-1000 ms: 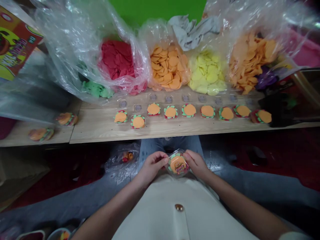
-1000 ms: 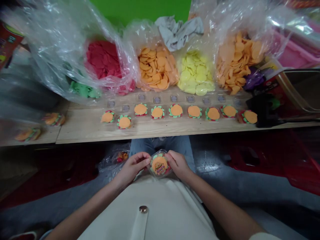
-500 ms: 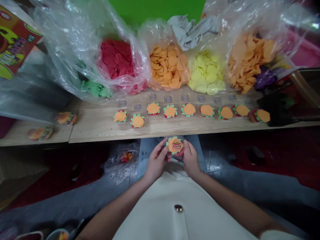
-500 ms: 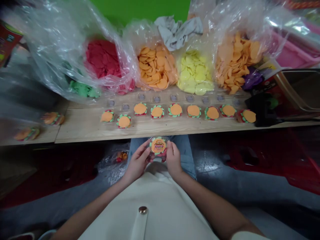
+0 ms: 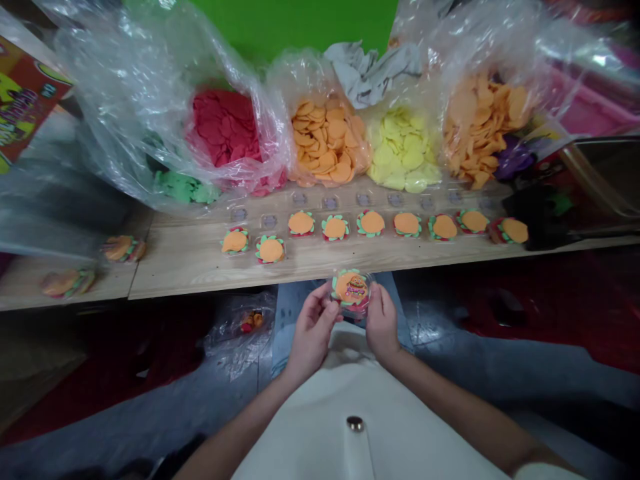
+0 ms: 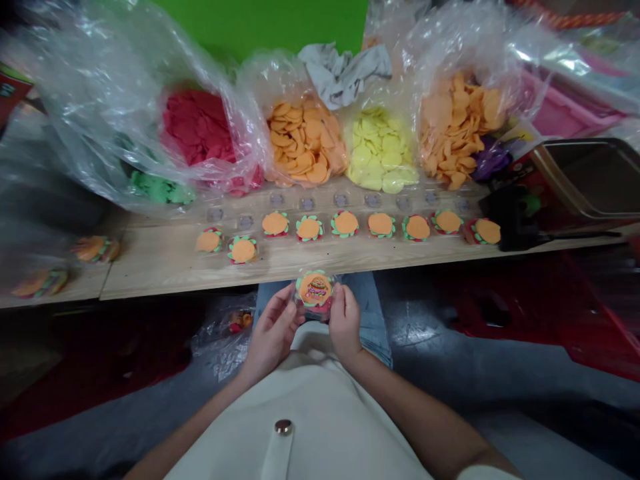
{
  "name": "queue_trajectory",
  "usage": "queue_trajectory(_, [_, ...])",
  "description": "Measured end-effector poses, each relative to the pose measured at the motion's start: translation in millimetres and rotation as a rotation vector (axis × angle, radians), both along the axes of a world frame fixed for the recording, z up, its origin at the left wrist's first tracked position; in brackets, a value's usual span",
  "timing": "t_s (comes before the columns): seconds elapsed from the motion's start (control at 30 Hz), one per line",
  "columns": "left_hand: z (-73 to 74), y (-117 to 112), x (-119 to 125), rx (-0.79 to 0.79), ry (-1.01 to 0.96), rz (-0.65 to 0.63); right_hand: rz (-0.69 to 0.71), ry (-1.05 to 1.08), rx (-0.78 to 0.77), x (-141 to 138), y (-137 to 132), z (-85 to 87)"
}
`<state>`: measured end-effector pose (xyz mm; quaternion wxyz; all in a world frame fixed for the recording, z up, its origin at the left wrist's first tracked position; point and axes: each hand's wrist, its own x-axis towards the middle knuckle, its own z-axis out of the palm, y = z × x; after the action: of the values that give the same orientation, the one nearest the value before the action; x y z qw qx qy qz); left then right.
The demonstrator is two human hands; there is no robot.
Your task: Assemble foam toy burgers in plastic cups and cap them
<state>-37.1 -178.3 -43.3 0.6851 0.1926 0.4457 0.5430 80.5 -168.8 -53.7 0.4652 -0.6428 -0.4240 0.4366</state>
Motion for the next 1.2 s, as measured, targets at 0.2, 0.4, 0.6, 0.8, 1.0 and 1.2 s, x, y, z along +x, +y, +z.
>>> queue_trajectory(0.2, [5.4, 8, 7, 0.041, 0.111, 0.102, -0.037, 0.087, 0.080, -4, 0, 0.8])
queue_trajectory(0.4, [6.8, 17, -46, 0.147, 0.403, -0.392, 0.564, 0.297, -0.166, 40, -11, -9.1])
queue_trajectory(0.6, [1.3, 3, -54, 0.206, 0.449, -0.704, 0.995, -0.306, -0.013, 44, 8, 16.0])
queue_trajectory(0.8, [-18.2, -16, -32, 0.135, 0.489, -0.484, 1.391, -0.607, 0.070, 37, 25, 35.8])
queue_trajectory(1.0, [-20.2, -18, -31, 0.286, 0.696, -0.533, 1.415, -0.608, 0.078, 40, 18, 27.0])
queue_trajectory(1.2, [-24.6, -11, -23, 0.094, 0.465, -0.479, 1.037, -0.491, -0.112, 60, 3, 8.5])
